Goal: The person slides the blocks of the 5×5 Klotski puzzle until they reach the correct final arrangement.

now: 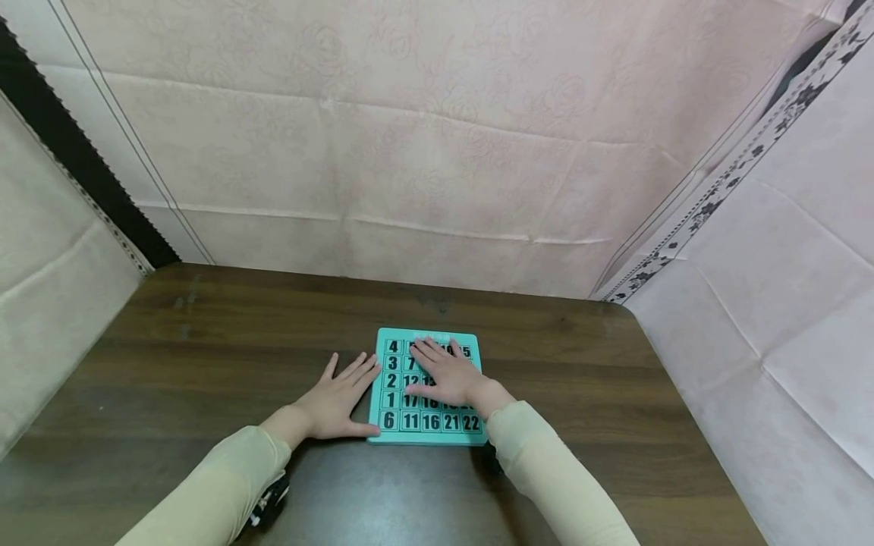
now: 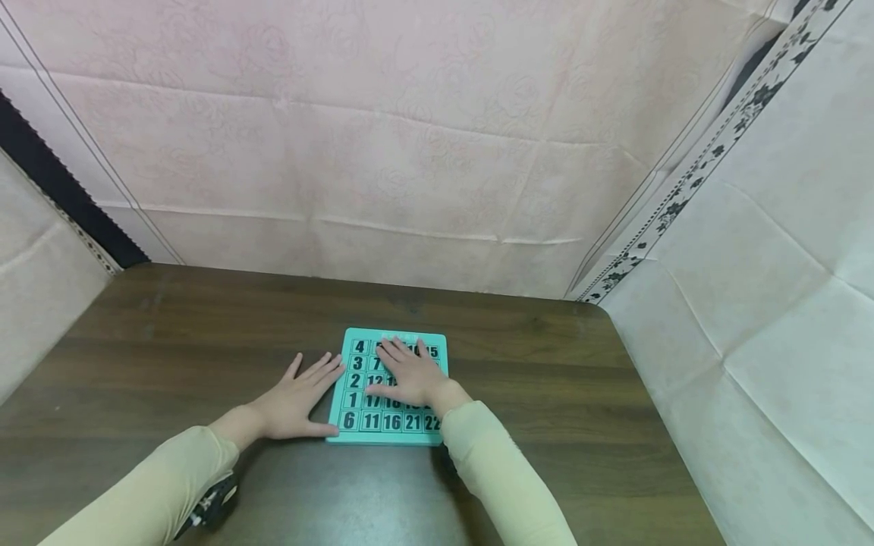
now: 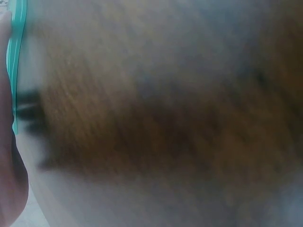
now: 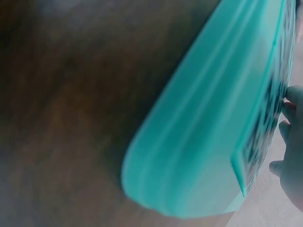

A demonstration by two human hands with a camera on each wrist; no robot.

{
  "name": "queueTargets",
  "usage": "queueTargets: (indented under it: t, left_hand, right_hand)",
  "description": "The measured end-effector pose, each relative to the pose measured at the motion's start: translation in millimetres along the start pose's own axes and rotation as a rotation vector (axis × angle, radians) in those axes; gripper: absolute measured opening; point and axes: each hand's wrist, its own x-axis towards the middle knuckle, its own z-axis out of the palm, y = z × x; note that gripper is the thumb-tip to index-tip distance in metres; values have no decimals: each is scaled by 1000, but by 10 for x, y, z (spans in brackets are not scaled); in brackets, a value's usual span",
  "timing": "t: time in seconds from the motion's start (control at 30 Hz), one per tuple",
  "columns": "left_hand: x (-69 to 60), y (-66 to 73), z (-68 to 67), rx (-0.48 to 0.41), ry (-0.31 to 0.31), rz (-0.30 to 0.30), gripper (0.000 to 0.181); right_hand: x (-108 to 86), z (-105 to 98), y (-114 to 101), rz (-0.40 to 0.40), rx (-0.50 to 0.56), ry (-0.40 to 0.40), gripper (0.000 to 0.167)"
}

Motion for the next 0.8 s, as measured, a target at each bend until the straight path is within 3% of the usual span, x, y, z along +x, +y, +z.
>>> queueTargets:
  t: [0.8]
  left_hand:
    - [-9,7,-6,-7,9,3,103]
  right_hand:
    - [-189,14,175,37,64,27,79]
